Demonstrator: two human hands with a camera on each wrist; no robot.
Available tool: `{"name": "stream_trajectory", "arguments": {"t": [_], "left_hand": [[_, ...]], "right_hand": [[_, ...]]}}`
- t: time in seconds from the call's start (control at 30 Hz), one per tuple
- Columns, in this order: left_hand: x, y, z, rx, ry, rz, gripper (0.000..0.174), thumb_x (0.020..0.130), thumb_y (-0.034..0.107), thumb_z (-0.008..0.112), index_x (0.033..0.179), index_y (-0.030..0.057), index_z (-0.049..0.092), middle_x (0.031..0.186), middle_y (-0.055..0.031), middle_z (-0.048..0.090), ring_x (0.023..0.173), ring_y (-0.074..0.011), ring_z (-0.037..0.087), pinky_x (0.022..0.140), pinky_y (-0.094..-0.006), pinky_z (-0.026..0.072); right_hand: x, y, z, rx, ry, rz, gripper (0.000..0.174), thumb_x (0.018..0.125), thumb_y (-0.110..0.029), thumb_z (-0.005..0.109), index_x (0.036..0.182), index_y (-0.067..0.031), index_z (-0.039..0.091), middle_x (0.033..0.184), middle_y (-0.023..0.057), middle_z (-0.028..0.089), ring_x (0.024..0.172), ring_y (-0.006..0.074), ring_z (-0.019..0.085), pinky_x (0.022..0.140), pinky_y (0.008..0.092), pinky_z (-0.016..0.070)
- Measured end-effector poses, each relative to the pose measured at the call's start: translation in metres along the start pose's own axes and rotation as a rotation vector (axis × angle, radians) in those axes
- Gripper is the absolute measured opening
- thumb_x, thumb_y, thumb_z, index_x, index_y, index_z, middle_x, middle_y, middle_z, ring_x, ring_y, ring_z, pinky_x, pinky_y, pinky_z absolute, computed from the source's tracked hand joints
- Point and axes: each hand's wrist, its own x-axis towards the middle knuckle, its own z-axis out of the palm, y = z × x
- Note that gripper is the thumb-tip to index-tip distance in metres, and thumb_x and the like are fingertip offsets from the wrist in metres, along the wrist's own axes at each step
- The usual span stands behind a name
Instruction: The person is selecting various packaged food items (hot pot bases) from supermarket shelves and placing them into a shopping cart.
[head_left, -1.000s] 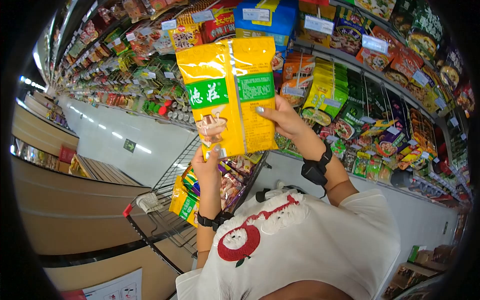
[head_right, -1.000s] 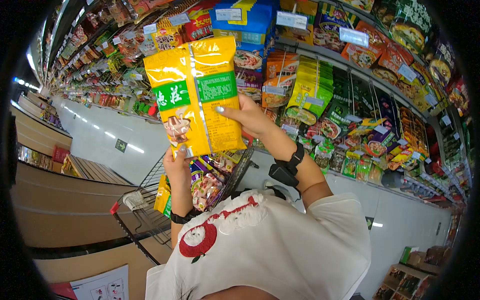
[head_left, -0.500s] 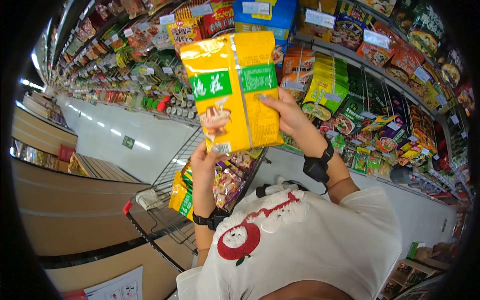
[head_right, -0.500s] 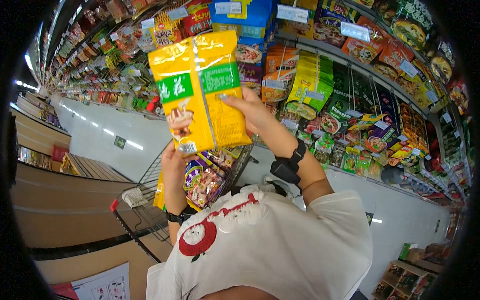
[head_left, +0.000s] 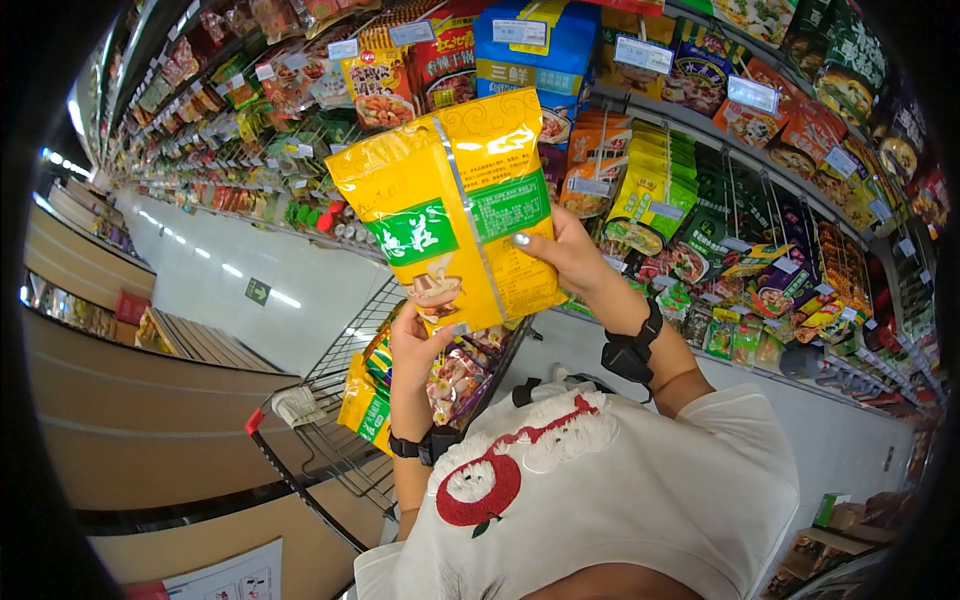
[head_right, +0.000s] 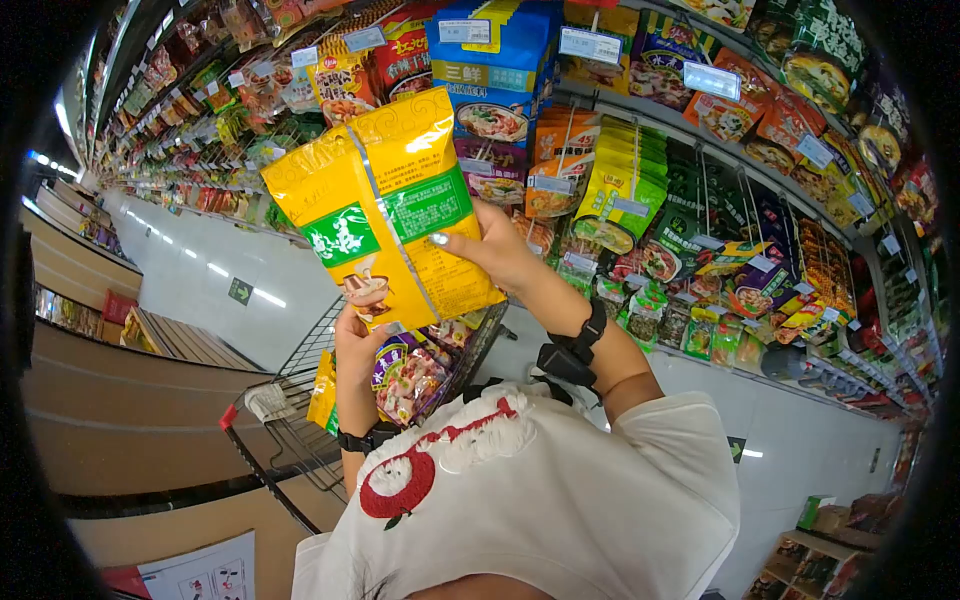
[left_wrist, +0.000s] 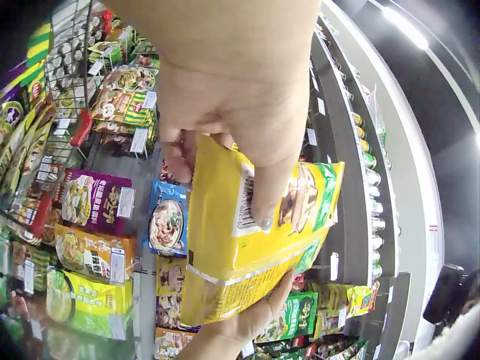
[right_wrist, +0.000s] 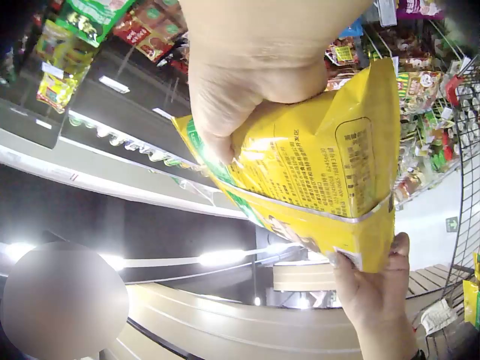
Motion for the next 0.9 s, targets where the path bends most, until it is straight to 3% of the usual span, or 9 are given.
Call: {"name": "stream_trajectory", "arguments": {"t": [0.1,0.13,0.27,0.47,0.57,0.67,0.77,0.8,0.9], "left_hand": [[-0.007,-0.009,-0.009,-0.106,-0.011,-0.119,0.042,0.077,0.004,0.062,0.114,-0.0026,0.046,0.110,-0.0095,0.054,0.100,-0.0156,0.052,0.088,-0.0289,0.0410],[-0.007,-0.008,-0.007,-0.177,-0.010,-0.130,0.042,0.079,0.006,0.058,0.117,-0.0016,0.044,0.111,-0.0100,0.054,0.100,-0.0161,0.053,0.087,-0.0290,0.0419],[0.001,0.005,0.000,-0.383,0.068,-0.296,0.039,0.081,0.006,0.053,0.118,-0.0031,0.043,0.112,-0.0102,0.054,0.100,-0.0168,0.054,0.086,-0.0296,0.0428],[0.003,0.012,0.006,-0.435,0.084,-0.317,0.037,0.084,0.006,0.049,0.119,-0.0034,0.042,0.112,-0.0107,0.054,0.099,-0.0165,0.054,0.086,-0.0293,0.0424],[0.004,0.016,0.006,-0.415,0.054,-0.331,0.036,0.086,0.008,0.050,0.119,-0.0030,0.042,0.112,-0.0101,0.054,0.099,-0.0156,0.054,0.086,-0.0290,0.0424],[0.004,0.015,0.002,-0.388,0.039,-0.365,0.038,0.083,0.004,0.052,0.119,-0.0025,0.042,0.112,-0.0094,0.054,0.099,-0.0143,0.054,0.086,-0.0287,0.0420],[0.003,0.010,0.003,-0.234,0.060,-0.257,0.041,0.081,-0.001,0.053,0.120,-0.0023,0.041,0.113,-0.0093,0.053,0.100,-0.0141,0.053,0.087,-0.0283,0.0419],[0.003,0.011,0.004,-0.174,0.040,-0.236,0.045,0.079,-0.005,0.053,0.121,-0.0024,0.040,0.114,-0.0092,0.052,0.102,-0.0147,0.053,0.088,-0.0283,0.0419],[0.006,0.012,0.004,-0.129,-0.062,-0.168,0.047,0.078,-0.007,0.054,0.122,-0.0025,0.039,0.115,-0.0088,0.052,0.103,-0.0152,0.052,0.088,-0.0287,0.0421]], "right_hand": [[0.003,-0.003,0.006,0.209,0.055,0.119,0.034,0.080,-0.008,0.060,0.111,-0.0009,0.049,0.105,0.0070,0.058,0.094,0.0159,0.057,0.083,0.0321,0.0464],[0.007,0.002,0.002,0.272,0.087,0.192,0.032,0.082,-0.008,0.057,0.112,-0.0002,0.048,0.106,0.0102,0.058,0.094,0.0202,0.058,0.084,0.0354,0.0475],[0.019,0.013,-0.014,0.570,0.076,0.482,0.034,0.085,-0.014,0.052,0.115,0.0016,0.048,0.112,0.0154,0.056,0.098,0.0246,0.058,0.086,0.0374,0.0459],[0.022,0.014,-0.015,0.654,0.101,0.548,0.034,0.084,-0.012,0.054,0.114,-0.0003,0.047,0.110,0.0162,0.056,0.098,0.0274,0.058,0.086,0.0421,0.0459],[0.021,0.014,-0.015,0.611,0.112,0.523,0.035,0.085,-0.014,0.052,0.116,0.0010,0.047,0.112,0.0156,0.056,0.098,0.0251,0.057,0.087,0.0380,0.0453],[0.023,0.017,-0.019,0.658,0.103,0.522,0.032,0.084,-0.010,0.053,0.114,-0.0004,0.048,0.110,0.0148,0.056,0.097,0.0256,0.058,0.085,0.0390,0.0469],[0.023,0.022,-0.021,0.449,0.145,0.343,0.029,0.085,-0.010,0.052,0.112,-0.0001,0.048,0.106,0.0129,0.058,0.094,0.0228,0.059,0.082,0.0353,0.0483],[0.022,0.018,-0.015,0.377,0.184,0.288,0.026,0.086,-0.010,0.052,0.110,-0.0008,0.048,0.103,0.0104,0.058,0.090,0.0183,0.059,0.079,0.0318,0.0487],[0.023,0.022,-0.014,-0.059,0.210,0.114,0.026,0.086,-0.011,0.053,0.110,-0.0017,0.048,0.102,0.0088,0.058,0.089,0.0145,0.058,0.076,0.0284,0.0479]]}}
